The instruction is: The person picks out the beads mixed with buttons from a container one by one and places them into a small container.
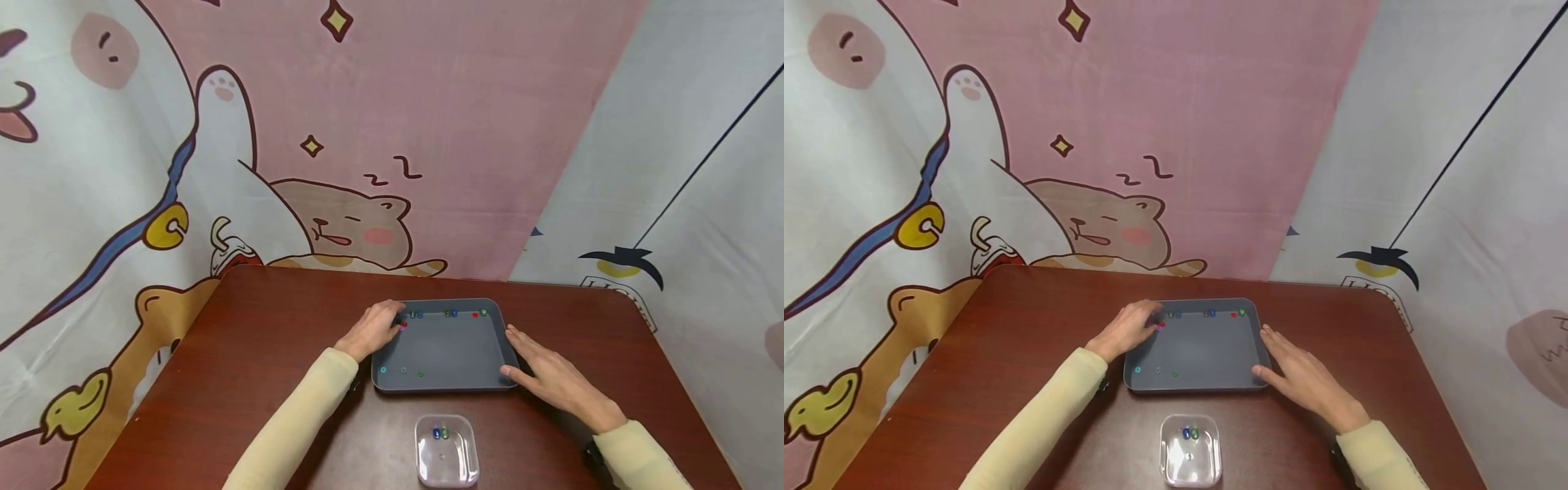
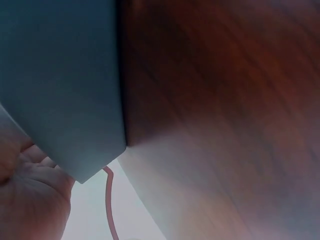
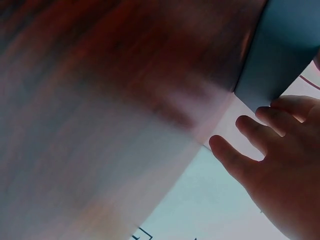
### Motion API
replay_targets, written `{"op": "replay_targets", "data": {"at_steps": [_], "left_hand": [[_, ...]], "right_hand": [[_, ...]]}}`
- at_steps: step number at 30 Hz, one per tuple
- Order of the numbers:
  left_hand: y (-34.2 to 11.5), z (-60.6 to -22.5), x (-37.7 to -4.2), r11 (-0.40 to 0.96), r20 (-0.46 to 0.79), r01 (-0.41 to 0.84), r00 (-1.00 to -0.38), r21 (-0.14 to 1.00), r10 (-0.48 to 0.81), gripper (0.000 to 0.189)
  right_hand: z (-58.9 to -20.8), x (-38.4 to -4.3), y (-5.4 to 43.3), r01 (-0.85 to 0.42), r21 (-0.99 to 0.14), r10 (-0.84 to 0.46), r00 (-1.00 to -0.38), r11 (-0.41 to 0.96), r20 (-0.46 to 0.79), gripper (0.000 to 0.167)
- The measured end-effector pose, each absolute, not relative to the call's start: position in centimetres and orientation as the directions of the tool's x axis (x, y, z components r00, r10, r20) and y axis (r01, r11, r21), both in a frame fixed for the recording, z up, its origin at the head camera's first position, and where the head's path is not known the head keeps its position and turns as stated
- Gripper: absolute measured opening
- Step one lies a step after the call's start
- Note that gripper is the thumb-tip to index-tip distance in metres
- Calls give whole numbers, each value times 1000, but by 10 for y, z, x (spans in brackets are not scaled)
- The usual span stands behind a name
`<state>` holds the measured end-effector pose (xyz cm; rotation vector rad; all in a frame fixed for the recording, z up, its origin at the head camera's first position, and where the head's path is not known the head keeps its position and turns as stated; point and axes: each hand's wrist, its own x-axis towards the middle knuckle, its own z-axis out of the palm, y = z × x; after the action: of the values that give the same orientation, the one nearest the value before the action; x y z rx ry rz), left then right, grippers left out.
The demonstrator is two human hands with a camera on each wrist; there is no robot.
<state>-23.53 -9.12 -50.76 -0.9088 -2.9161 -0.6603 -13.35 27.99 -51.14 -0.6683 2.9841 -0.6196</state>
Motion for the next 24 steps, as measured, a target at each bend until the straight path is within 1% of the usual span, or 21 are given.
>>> {"op": "replay_targets", "data": {"at_steps": [8,17,24], "left_hand": [[-92,-509,-237,751,100,564,-817,344,568,33],[-94,-513,-237,736,117,628,-775,252,621,27],[-94,-516,-236,731,126,645,-762,222,635,24]], "right_hand": [[-512,-135,280,-393,-387,-406,-912,834,49,82],[-514,-135,279,-400,-385,-410,-910,832,60,82],[-512,-132,279,-392,-392,-407,-912,832,47,82]]}}
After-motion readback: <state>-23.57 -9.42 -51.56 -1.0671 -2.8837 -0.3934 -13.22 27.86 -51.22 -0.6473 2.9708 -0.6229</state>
